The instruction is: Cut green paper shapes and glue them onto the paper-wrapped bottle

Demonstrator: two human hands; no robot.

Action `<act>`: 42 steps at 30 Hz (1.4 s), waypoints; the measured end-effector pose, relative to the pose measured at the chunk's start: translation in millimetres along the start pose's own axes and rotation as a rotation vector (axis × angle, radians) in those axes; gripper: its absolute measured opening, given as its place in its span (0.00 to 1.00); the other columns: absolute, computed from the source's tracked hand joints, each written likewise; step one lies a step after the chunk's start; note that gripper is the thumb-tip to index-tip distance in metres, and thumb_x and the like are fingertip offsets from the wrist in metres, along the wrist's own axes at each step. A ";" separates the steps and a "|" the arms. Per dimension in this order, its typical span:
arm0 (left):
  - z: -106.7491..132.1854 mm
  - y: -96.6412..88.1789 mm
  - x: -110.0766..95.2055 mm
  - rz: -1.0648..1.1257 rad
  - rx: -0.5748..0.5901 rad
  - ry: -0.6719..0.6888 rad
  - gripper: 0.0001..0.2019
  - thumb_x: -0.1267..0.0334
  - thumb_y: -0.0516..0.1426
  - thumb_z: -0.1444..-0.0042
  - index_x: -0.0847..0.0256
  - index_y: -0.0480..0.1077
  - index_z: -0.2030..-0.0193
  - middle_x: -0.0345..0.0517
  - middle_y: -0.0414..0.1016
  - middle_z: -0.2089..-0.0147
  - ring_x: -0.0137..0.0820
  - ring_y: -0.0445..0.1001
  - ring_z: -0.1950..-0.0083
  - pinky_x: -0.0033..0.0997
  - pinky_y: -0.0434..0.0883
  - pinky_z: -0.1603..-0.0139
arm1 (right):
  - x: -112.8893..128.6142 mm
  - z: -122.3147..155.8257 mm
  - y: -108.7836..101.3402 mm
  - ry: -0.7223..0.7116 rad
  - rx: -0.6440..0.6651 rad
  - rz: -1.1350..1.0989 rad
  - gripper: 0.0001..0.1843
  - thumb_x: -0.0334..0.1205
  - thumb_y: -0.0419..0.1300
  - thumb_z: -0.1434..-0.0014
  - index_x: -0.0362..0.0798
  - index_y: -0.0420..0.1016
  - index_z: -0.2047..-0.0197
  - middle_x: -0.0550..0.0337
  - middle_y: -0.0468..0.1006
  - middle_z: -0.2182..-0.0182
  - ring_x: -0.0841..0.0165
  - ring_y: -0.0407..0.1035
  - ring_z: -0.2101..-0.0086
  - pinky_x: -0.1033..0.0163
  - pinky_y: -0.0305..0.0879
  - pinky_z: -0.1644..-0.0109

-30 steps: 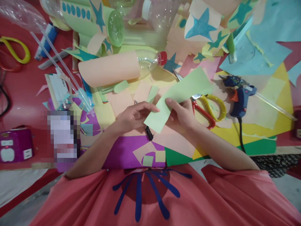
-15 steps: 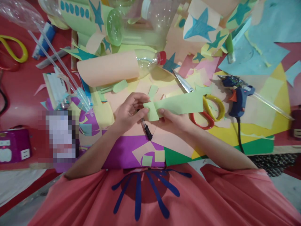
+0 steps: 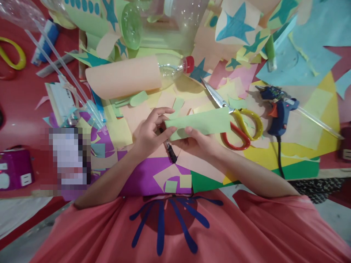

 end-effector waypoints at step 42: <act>-2.4 -0.6 -4.1 0.106 -0.124 0.033 0.17 0.45 0.63 0.37 0.54 0.71 0.53 0.29 0.63 0.80 0.23 0.65 0.81 0.22 0.59 0.82 | 1.1 -2.4 -4.4 -0.007 -0.213 0.101 0.22 0.55 0.76 0.54 0.53 0.69 0.77 0.70 0.68 0.84 0.73 0.63 0.79 0.65 0.64 0.73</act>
Point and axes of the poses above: each hand's wrist, its own z-axis away from the middle knuckle, its own y-axis out of the palm, x = y × z, the point moved 3 cm from there along -z, towards the middle knuckle
